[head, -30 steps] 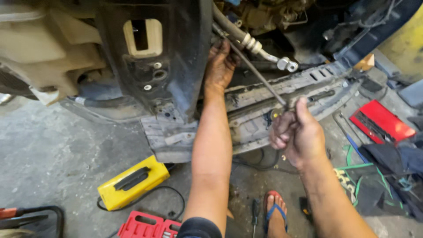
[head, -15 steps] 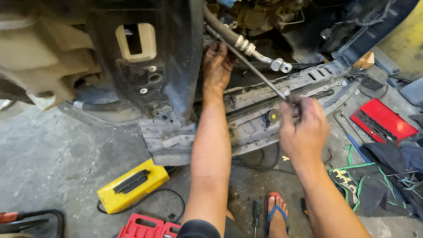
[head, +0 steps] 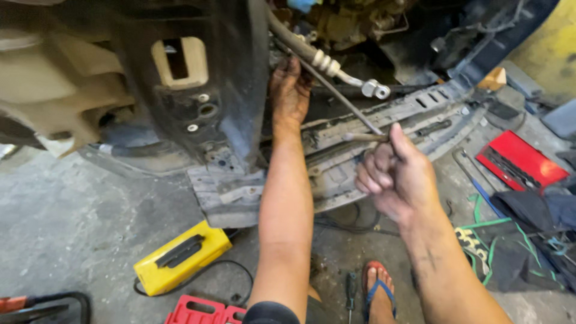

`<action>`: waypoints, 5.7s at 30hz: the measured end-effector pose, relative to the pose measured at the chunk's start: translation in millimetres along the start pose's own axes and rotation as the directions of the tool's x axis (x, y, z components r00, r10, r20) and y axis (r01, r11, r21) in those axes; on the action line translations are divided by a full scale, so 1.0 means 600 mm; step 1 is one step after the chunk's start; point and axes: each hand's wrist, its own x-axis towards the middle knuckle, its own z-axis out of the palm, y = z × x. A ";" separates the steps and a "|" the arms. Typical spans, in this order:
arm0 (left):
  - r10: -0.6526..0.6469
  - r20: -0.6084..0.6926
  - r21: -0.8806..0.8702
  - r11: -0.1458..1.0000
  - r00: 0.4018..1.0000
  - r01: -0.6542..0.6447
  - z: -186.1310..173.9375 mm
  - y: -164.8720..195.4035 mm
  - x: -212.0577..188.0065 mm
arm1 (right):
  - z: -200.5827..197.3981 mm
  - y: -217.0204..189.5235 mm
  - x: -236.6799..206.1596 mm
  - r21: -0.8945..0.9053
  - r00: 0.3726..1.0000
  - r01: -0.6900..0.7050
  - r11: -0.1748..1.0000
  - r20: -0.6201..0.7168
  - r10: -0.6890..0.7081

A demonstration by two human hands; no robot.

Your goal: The person works on a car with its front bumper removed, first handling an AC compressor on their lap while seated on the floor, then lifting and fitting the compressor into the engine bay and aligning it by hand. They then use a long breaker bar to tighten bolts securing the compressor to the engine.

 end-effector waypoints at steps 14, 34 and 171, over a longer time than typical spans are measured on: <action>0.003 -0.037 0.059 0.998 0.999 -0.001 -0.010 -0.009 0.005 | -0.040 0.009 -0.008 -0.965 0.816 0.151 0.216 -0.002 -0.578; -0.003 -0.104 0.086 0.996 0.995 0.012 -0.010 -0.009 0.001 | -0.079 0.015 -0.001 -0.857 0.870 0.144 0.495 -0.129 -0.476; -0.409 -0.476 0.139 0.839 0.779 0.526 -0.014 0.061 -0.120 | -0.064 0.151 -0.034 -0.724 0.909 0.144 0.675 -0.172 -0.379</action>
